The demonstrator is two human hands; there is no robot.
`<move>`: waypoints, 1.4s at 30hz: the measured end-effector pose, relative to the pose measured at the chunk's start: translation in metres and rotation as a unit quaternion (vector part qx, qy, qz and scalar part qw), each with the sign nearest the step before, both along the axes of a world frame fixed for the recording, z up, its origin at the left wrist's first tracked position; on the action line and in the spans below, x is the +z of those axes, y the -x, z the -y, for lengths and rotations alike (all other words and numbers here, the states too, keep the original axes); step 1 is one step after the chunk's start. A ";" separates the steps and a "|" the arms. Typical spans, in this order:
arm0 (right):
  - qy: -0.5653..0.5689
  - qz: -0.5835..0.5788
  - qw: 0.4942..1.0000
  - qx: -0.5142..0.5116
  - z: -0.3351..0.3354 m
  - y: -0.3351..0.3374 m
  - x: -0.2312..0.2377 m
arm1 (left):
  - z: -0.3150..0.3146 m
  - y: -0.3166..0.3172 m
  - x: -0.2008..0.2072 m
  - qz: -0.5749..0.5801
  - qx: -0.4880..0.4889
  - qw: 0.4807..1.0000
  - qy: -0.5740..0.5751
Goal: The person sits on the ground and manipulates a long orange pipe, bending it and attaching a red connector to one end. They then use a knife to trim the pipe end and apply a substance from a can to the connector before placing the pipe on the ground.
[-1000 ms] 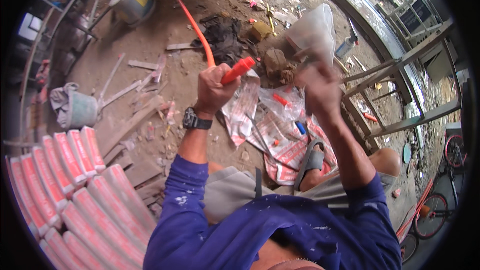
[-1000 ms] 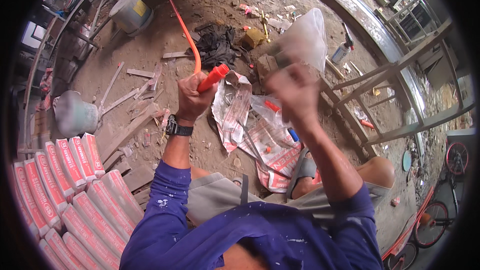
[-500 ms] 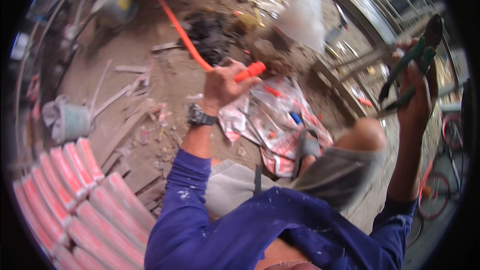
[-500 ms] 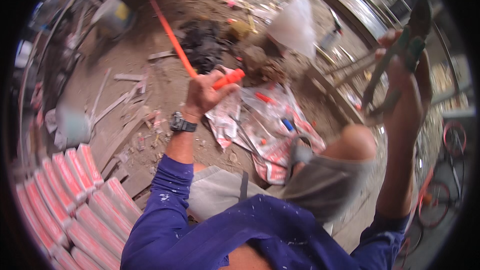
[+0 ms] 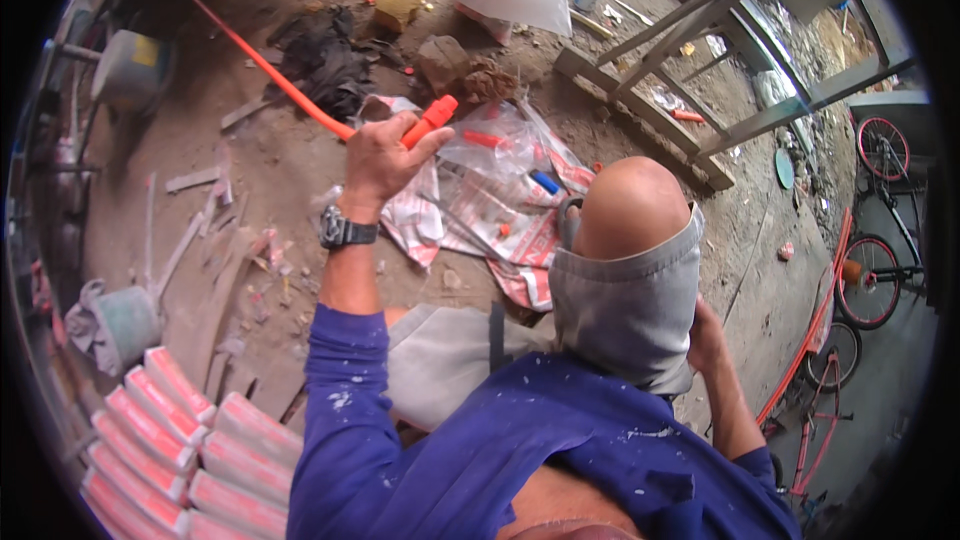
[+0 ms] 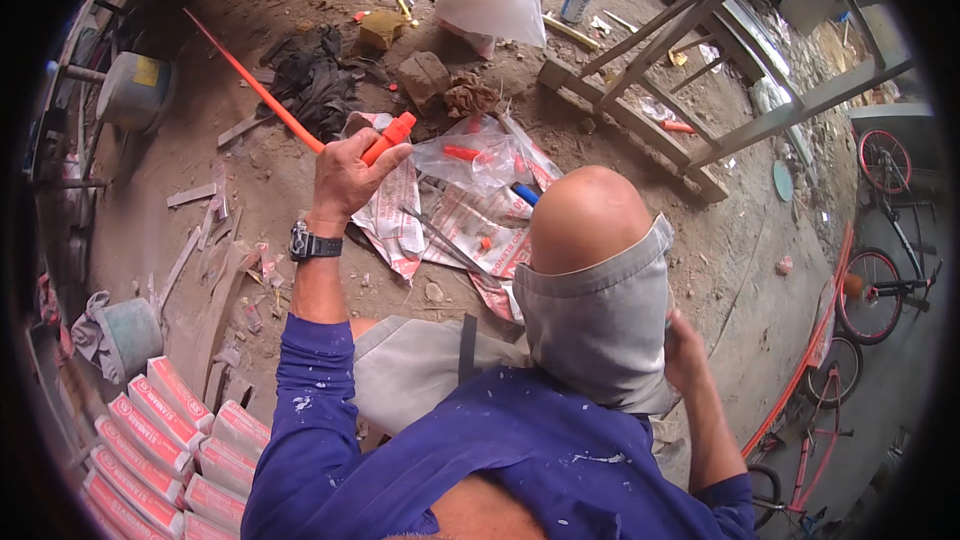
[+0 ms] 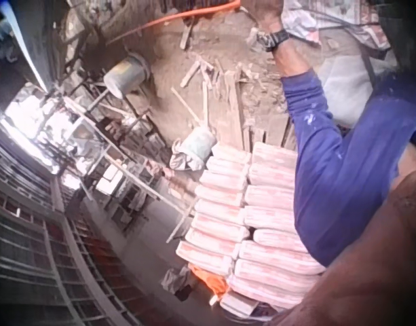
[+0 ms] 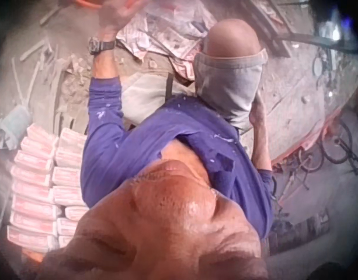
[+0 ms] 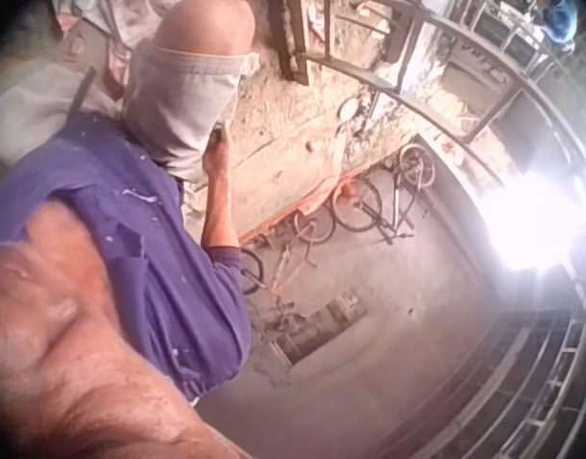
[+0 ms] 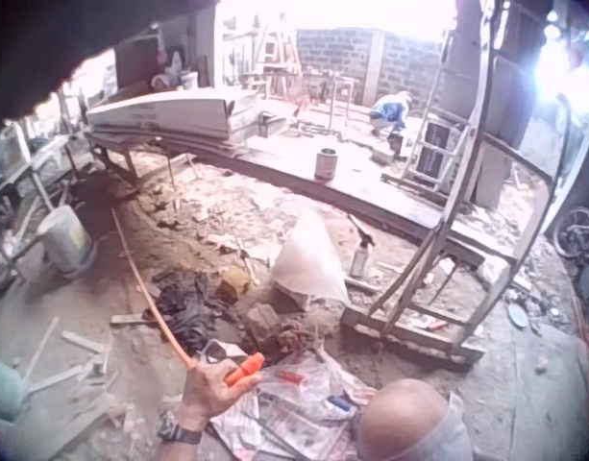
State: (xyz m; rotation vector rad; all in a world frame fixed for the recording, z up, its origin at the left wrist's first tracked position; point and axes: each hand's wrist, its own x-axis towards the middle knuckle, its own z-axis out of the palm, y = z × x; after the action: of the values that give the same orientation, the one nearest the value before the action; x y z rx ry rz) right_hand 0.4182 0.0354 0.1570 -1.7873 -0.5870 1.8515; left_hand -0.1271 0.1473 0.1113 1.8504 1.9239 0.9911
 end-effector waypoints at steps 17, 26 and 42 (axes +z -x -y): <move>0.119 0.131 0.946 0.272 0.013 -0.068 -0.057 | -0.010 -0.009 -0.007 0.034 -0.025 0.999 0.022; 0.115 0.011 0.982 0.149 0.064 -0.057 -0.020 | 0.001 -0.004 -0.007 0.036 -0.020 0.999 0.009; 0.143 0.265 0.855 0.422 0.072 -0.084 -0.013 | 0.012 0.004 -0.003 0.030 -0.016 0.999 0.030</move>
State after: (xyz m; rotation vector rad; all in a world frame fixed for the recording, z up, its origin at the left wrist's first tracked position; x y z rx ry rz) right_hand 0.5023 -0.0369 0.1442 -2.5293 -1.5859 2.0037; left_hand -0.1313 0.1357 0.1087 1.7913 1.8632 0.9575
